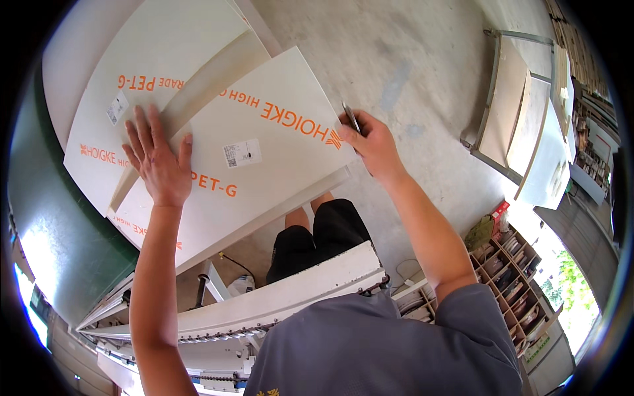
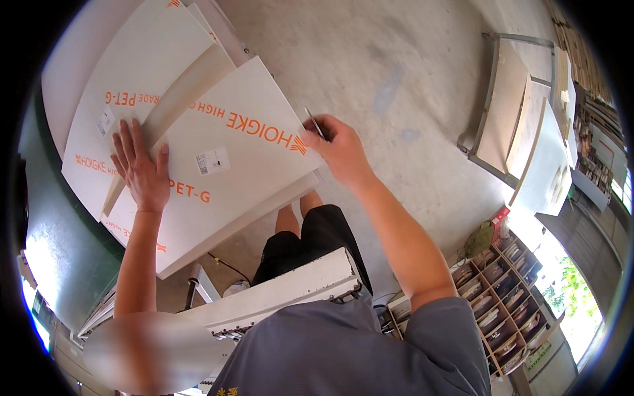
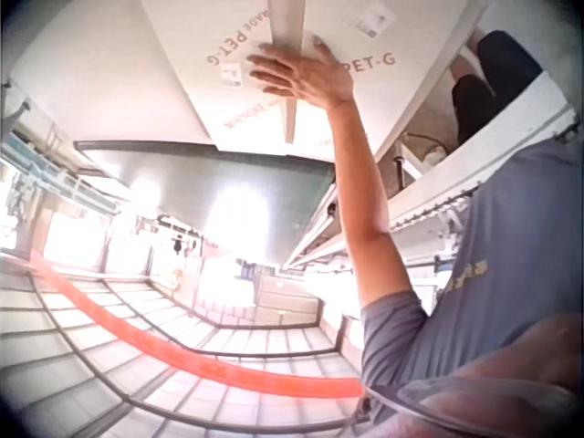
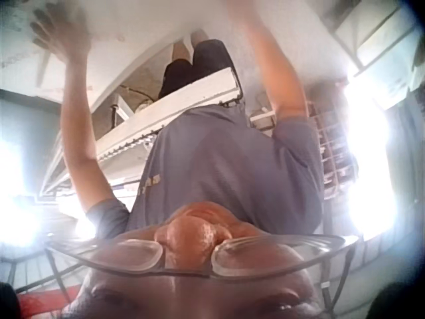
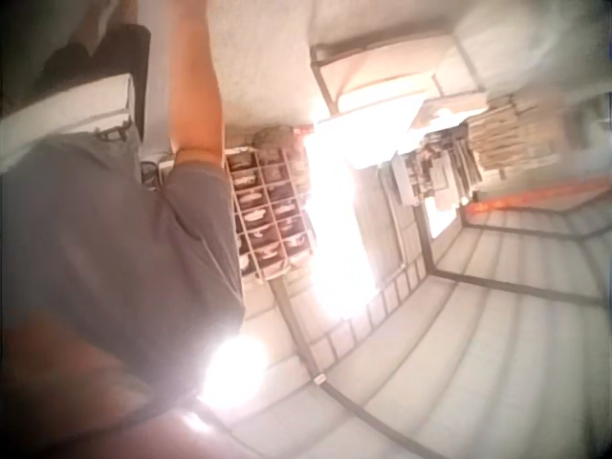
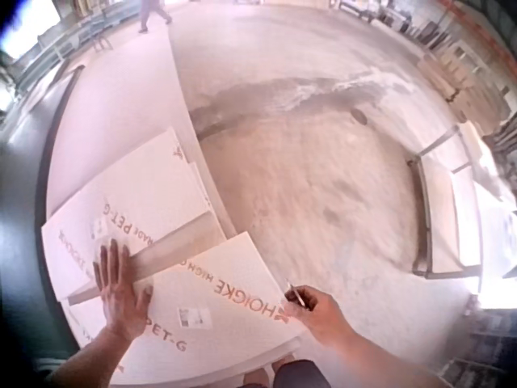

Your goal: The person uses a utility knife to cut large white plastic sheets labeled 'HOIGKE' on a green workbench. They repeatedly align the sheets, score the material with the knife, and separate the cut pieces, stacking them on the table.

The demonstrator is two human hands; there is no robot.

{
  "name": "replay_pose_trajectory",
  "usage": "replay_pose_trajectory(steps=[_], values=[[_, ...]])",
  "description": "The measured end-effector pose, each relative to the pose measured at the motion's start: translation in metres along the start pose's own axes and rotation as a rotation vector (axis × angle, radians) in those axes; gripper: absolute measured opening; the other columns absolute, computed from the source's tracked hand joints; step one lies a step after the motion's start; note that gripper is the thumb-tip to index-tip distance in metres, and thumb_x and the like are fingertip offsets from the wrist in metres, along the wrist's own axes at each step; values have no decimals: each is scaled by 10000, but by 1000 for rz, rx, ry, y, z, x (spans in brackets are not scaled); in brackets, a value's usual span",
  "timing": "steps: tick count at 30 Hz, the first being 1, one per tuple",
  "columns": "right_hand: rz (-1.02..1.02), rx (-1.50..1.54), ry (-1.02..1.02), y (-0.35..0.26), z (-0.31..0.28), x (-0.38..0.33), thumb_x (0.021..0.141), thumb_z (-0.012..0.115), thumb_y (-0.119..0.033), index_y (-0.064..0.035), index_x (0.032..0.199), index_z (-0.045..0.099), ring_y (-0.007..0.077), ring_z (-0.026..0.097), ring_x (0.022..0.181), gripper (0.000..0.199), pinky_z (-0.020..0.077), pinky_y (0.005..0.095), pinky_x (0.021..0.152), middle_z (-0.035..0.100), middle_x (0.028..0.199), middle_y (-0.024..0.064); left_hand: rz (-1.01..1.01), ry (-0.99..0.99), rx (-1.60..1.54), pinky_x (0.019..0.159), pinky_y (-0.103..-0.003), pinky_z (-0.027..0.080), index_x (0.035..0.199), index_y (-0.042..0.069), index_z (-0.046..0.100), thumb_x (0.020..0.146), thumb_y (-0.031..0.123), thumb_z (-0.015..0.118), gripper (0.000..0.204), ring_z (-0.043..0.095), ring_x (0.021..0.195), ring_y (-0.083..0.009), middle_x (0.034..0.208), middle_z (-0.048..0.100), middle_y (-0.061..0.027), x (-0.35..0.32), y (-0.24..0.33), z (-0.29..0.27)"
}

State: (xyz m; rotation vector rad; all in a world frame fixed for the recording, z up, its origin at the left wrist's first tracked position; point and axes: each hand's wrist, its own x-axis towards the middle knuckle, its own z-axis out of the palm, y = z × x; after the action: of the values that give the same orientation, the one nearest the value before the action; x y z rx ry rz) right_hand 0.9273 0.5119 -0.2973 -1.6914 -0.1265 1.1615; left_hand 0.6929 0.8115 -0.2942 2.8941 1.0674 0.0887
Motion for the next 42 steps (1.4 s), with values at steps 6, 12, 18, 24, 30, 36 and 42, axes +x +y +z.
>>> replay_pose_trajectory(steps=[6,12,18,24,30,36,42], values=[[-102,-53,-50,-60,24,84,942,708,-303,21,1100,690,114,589,860,361,475,269,765,683,940,34,1,-3,-21,1242,-574,62,1610,171,265,970,545,527,786,137,1554,-370,1682,206,-96,2,2,-2],[-5,-82,-36,-71,26,80,928,715,-308,-2,1088,699,87,530,754,345,437,262,661,659,881,4,-37,-9,-30,1245,-566,94,1613,191,265,957,406,597,766,144,1558,-346,1685,213,-74,2,4,-4],[109,-79,42,-30,5,7,911,740,-285,-18,1092,695,79,503,726,325,418,263,636,638,849,-9,-48,-18,-16,1245,-566,94,1611,179,266,950,408,611,781,146,1557,-349,1682,219,-81,1,6,-8],[21,-76,-80,-63,11,57,878,772,-247,-19,1075,700,64,483,714,310,393,246,633,620,828,-18,-22,-23,-25,1240,-575,85,1615,172,254,948,374,618,787,144,1557,-351,1684,211,-79,2,6,-6],[75,-149,-380,-86,-3,99,790,859,-224,-59,1018,691,59,467,697,328,368,229,605,571,809,-51,-17,-7,-18,1241,-580,69,1610,174,271,967,516,557,782,140,1555,-356,1681,215,-71,2,3,-4],[48,-201,-285,-86,12,98,783,861,-233,-47,1006,694,55,464,689,335,373,231,604,553,783,-50,-13,-1,-27,1241,-574,92,1616,178,255,951,415,599,785,147,1557,-348,1683,216,-78,4,7,-4],[138,-34,-330,-84,-5,96,823,823,-218,-15,1046,697,56,451,661,327,380,227,605,545,769,-46,-12,6,-39,1244,-570,92,1618,185,257,947,412,600,787,152,1559,-330,1682,220,-76,3,4,-4]])
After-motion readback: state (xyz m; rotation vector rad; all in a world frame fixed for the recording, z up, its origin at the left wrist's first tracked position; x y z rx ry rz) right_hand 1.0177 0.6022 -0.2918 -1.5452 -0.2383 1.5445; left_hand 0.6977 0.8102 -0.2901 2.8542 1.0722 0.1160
